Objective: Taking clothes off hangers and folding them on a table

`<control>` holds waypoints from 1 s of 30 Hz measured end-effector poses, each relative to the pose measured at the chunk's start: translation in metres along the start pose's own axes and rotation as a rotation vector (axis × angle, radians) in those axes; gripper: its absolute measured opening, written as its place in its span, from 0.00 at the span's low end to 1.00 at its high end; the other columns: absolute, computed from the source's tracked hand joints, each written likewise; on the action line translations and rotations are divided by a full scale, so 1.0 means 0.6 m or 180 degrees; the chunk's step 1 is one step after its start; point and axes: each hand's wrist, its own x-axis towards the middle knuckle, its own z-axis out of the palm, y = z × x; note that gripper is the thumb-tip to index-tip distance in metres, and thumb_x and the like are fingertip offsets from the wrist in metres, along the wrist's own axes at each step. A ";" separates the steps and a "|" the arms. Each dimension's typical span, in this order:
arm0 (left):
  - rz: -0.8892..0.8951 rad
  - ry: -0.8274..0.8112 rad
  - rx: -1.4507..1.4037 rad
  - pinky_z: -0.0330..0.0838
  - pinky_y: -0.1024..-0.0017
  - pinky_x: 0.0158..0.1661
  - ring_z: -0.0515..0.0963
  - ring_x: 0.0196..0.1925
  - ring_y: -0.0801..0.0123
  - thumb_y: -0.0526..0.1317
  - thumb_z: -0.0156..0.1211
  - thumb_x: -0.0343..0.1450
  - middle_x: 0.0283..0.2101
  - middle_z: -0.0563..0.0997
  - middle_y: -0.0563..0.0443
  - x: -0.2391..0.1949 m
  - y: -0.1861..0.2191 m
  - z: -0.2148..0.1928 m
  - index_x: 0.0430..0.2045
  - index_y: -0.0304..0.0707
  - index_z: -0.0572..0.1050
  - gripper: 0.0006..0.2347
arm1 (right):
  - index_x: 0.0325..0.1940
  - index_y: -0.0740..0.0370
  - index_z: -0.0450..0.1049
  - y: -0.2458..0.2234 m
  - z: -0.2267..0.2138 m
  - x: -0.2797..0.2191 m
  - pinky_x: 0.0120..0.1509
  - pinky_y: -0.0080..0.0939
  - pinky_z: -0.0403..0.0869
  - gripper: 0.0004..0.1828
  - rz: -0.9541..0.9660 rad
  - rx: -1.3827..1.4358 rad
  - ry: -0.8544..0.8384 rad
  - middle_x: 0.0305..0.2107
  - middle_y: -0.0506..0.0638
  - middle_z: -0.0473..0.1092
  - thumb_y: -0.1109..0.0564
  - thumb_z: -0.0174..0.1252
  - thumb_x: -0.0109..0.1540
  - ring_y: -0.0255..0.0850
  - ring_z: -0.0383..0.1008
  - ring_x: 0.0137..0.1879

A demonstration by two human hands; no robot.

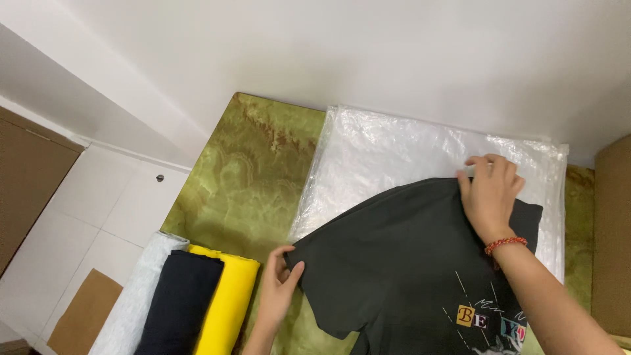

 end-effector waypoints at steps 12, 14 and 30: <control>0.0266 -0.0368 0.2408 0.84 0.57 0.45 0.73 0.67 0.57 0.44 0.66 0.72 0.70 0.59 0.51 -0.030 0.013 0.034 0.70 0.54 0.58 0.30 | 0.85 0.51 0.43 -0.160 -0.019 -0.092 0.84 0.62 0.39 0.37 -0.1274 0.0483 -0.1963 0.82 0.42 0.41 0.39 0.37 0.73 0.41 0.38 0.86; 0.0465 -0.0437 0.2748 0.73 0.59 0.31 0.72 0.42 0.54 0.41 0.64 0.73 0.73 0.56 0.50 -0.049 0.045 0.045 0.71 0.53 0.56 0.30 | 0.83 0.49 0.49 -0.169 -0.065 -0.072 0.85 0.64 0.36 0.35 -0.1047 0.0826 -0.2210 0.82 0.44 0.42 0.40 0.39 0.73 0.42 0.36 0.86; 0.2195 -0.3207 0.2673 0.74 0.43 0.36 0.78 0.54 0.42 0.37 0.53 0.78 0.73 0.65 0.43 -0.284 0.053 0.280 0.68 0.60 0.67 0.21 | 0.80 0.53 0.65 -0.073 -0.356 -0.196 0.59 0.53 0.75 0.33 0.3659 0.3693 -0.2575 0.57 0.69 0.77 0.55 0.53 0.68 0.57 0.77 0.55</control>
